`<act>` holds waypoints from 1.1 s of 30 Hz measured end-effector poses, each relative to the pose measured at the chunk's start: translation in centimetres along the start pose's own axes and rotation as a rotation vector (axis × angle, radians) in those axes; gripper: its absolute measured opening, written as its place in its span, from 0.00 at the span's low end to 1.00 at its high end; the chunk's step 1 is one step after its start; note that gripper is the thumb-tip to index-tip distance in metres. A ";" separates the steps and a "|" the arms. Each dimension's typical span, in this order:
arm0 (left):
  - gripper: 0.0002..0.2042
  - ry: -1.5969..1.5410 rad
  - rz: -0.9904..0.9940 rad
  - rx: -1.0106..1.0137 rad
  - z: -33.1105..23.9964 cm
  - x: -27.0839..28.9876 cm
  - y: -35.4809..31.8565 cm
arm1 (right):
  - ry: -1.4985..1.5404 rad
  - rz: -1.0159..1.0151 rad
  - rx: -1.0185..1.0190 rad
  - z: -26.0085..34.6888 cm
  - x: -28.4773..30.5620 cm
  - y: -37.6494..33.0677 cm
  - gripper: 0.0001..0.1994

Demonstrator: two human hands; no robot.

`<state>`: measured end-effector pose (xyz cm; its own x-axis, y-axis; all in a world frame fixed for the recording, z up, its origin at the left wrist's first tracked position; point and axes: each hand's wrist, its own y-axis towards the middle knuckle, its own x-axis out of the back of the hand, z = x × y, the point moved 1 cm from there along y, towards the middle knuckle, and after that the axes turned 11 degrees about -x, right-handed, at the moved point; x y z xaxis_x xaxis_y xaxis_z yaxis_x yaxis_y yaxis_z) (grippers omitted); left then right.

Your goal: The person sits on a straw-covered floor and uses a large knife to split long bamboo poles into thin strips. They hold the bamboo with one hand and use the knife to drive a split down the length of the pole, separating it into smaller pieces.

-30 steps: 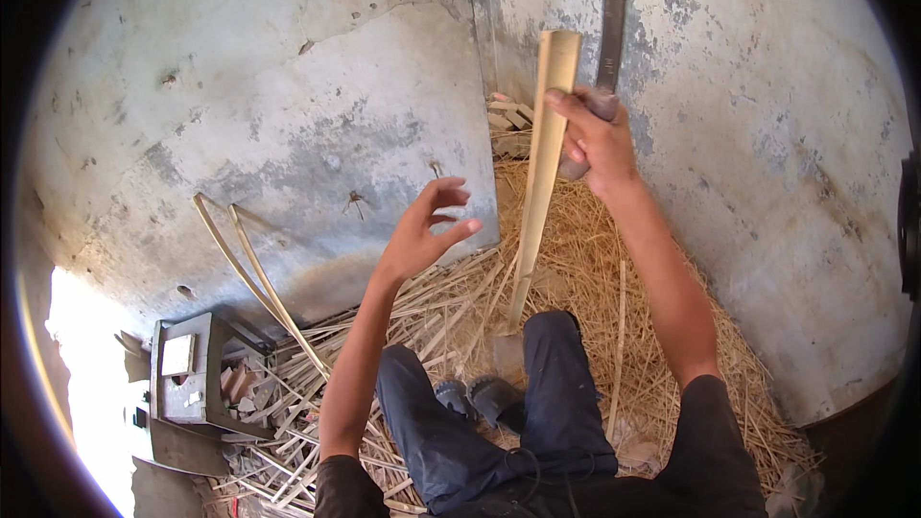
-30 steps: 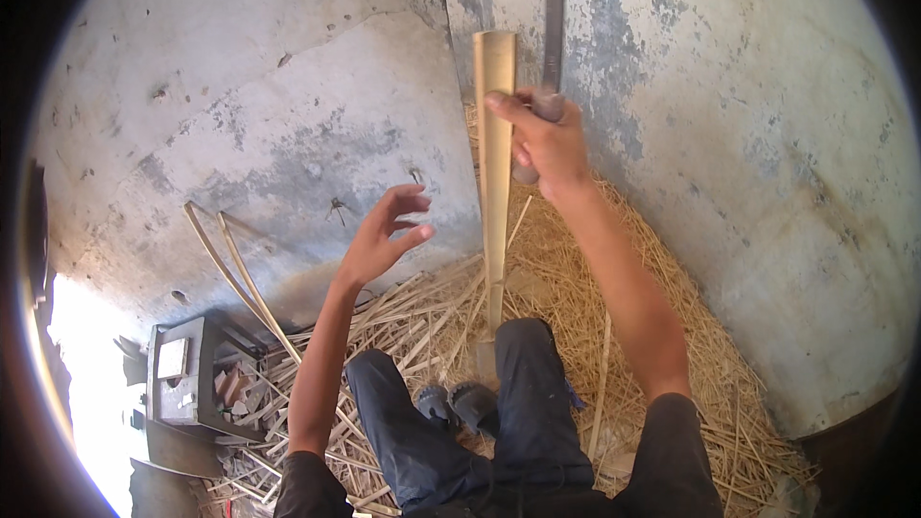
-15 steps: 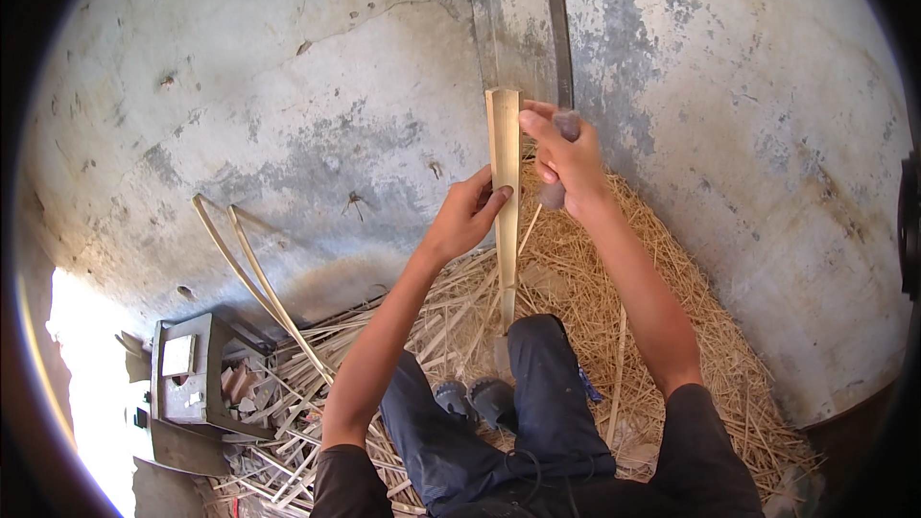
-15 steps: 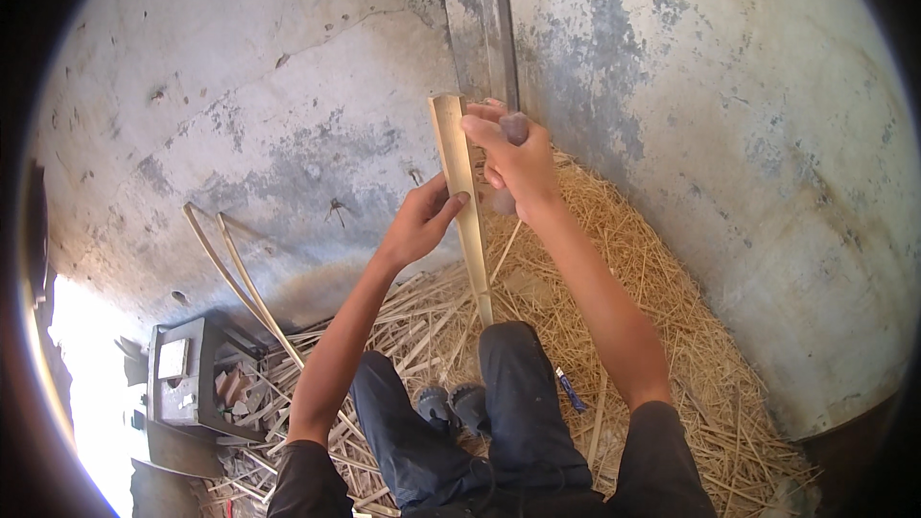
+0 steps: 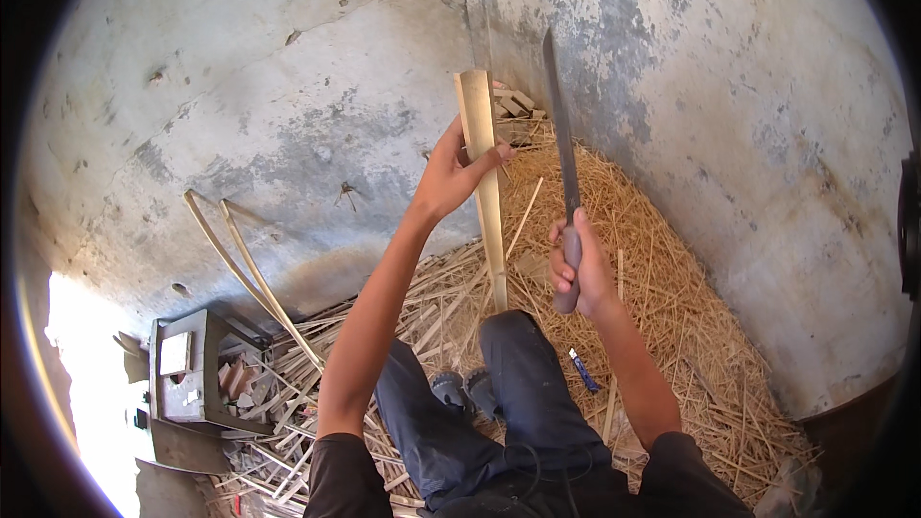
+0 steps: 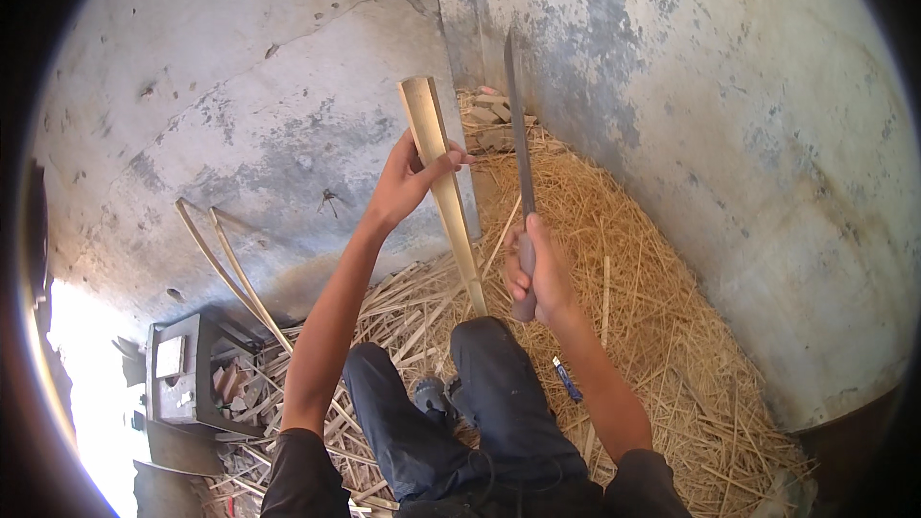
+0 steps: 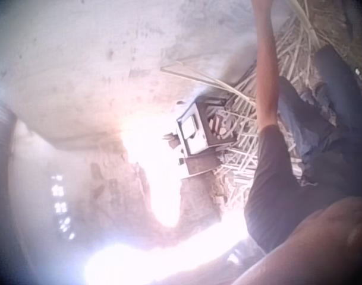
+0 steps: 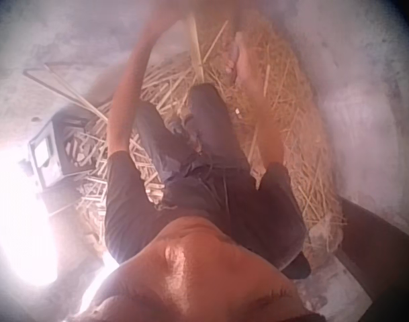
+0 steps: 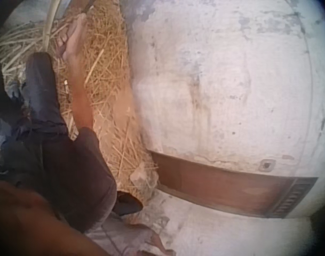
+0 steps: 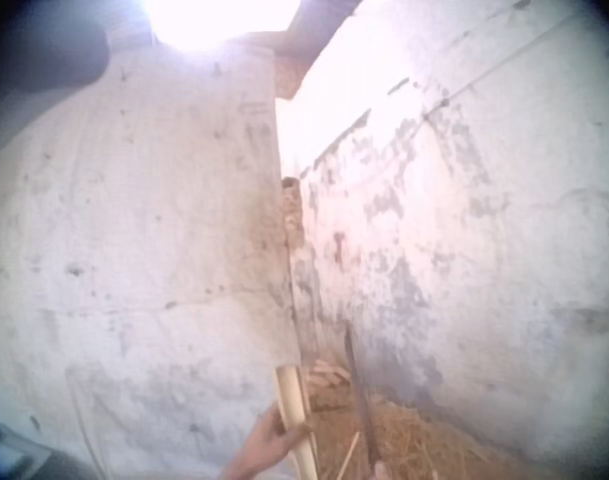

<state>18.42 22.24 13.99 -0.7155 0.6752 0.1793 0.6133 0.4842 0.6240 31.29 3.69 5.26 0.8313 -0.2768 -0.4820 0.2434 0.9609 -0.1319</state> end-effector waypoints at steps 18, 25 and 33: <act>0.19 -0.253 -0.180 -0.025 2.5 -0.3 1.9 | 0.077 -0.022 -0.444 -16.9 3.2 3.6 0.29; 0.20 -0.261 -0.242 -0.018 2.1 -0.1 1.2 | 0.122 -0.052 -0.514 -21.4 4.5 5.6 0.29; 0.20 -0.101 -0.367 -0.059 2.6 1.1 0.9 | -0.074 -0.300 -0.720 -31.9 12.6 5.6 0.29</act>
<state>19.05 24.85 12.79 -0.8454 0.5160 -0.1383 0.3000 0.6727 0.6763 27.23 5.82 -29.19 0.8188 -0.5004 -0.2812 0.0998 0.6065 -0.7888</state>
